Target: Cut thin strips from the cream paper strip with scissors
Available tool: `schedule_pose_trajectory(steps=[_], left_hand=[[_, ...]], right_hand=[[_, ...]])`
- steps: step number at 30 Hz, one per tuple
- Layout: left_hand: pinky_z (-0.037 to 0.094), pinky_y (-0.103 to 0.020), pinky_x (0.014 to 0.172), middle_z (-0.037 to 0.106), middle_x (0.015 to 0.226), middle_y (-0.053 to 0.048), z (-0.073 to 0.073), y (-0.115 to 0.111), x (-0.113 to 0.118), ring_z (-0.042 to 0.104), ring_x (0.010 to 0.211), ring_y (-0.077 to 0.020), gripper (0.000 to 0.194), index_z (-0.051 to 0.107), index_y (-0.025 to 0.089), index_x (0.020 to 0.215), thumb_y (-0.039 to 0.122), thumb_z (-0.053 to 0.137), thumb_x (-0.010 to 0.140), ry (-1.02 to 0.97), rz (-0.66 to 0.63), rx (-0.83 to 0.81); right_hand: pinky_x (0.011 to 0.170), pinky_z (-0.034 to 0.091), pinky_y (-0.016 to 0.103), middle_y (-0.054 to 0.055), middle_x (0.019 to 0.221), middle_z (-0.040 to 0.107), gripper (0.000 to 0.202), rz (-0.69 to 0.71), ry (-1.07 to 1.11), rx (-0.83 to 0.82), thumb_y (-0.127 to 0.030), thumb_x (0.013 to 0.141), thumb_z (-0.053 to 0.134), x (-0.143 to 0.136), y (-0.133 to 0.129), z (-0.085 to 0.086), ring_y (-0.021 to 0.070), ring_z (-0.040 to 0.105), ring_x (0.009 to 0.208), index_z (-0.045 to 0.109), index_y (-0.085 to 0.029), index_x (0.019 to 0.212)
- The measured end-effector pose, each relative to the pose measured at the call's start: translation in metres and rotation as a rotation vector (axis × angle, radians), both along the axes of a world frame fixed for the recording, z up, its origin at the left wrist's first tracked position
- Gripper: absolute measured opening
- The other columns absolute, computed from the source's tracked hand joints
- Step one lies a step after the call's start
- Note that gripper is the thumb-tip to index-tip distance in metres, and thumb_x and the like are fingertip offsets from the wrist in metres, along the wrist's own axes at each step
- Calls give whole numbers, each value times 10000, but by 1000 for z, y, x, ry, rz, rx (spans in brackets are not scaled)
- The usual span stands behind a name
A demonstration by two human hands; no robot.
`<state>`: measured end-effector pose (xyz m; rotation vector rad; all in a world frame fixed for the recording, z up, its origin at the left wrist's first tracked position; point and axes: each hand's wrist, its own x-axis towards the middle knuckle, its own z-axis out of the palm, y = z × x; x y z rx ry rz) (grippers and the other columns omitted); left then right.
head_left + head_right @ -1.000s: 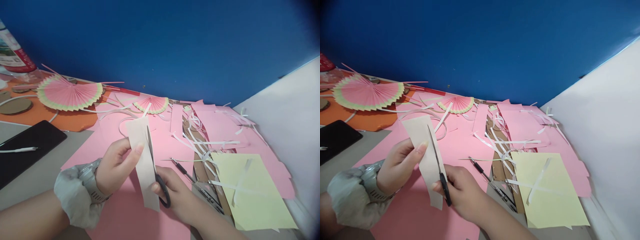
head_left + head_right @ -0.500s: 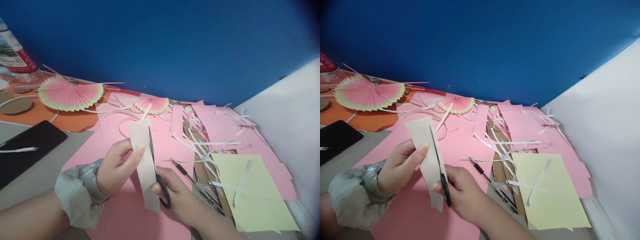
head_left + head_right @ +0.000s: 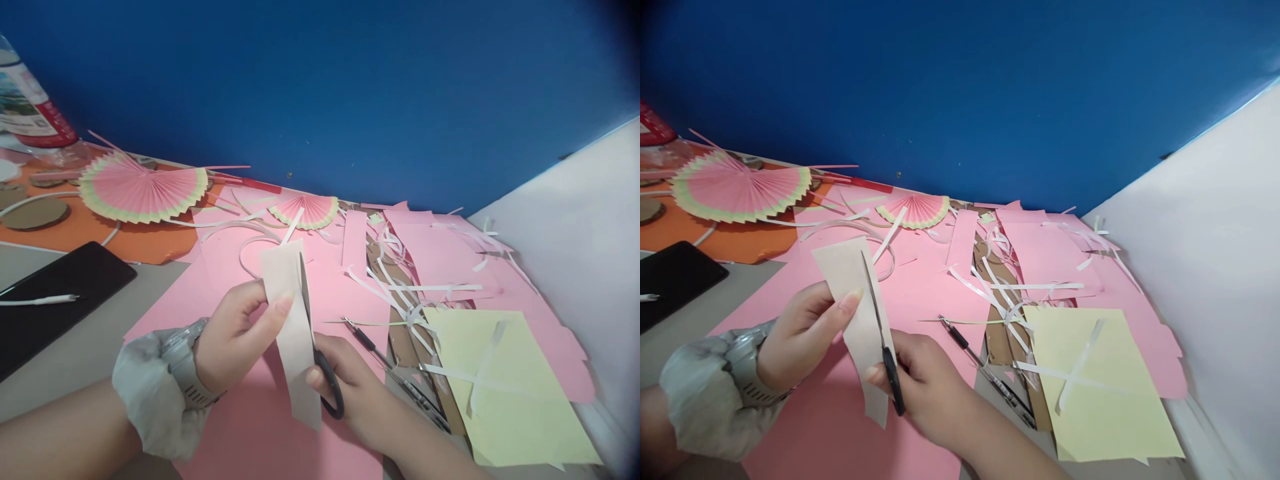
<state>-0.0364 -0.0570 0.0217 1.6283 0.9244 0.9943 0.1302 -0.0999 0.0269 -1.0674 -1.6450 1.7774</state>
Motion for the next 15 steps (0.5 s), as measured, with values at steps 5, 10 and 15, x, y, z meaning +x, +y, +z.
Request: schedule_pose_trajectory(steps=[5, 10, 15], left_hand=[[344, -185, 479, 410, 582, 42, 0, -1, 0, 374, 520, -72, 301, 447, 162, 611, 242, 376, 892, 8, -10, -1], [349, -181, 479, 402, 574, 41, 0, -1, 0, 374, 520, -71, 307, 441, 157, 604, 247, 376, 891, 18, -8, -4], [353, -175, 489, 417, 586, 41, 0, -2, -1, 384, 529, -68, 301, 450, 154, 613, 239, 374, 892, 24, -27, -12]], right_hand=[[572, 215, 256, -25, 706, 281, 420, -1, 9, -1, -590, 845, 390, -1, 0, 0, 140, 251, 658, 356, -189, 728], [571, 214, 257, -27, 704, 262, 428, -4, 4, -13, -600, 842, 381, 0, 1, 2, 137, 232, 648, 338, -194, 715], [578, 224, 258, -25, 703, 276, 424, -10, 10, 10, -598, 840, 386, -1, 0, 2, 141, 245, 656, 344, -194, 718]])
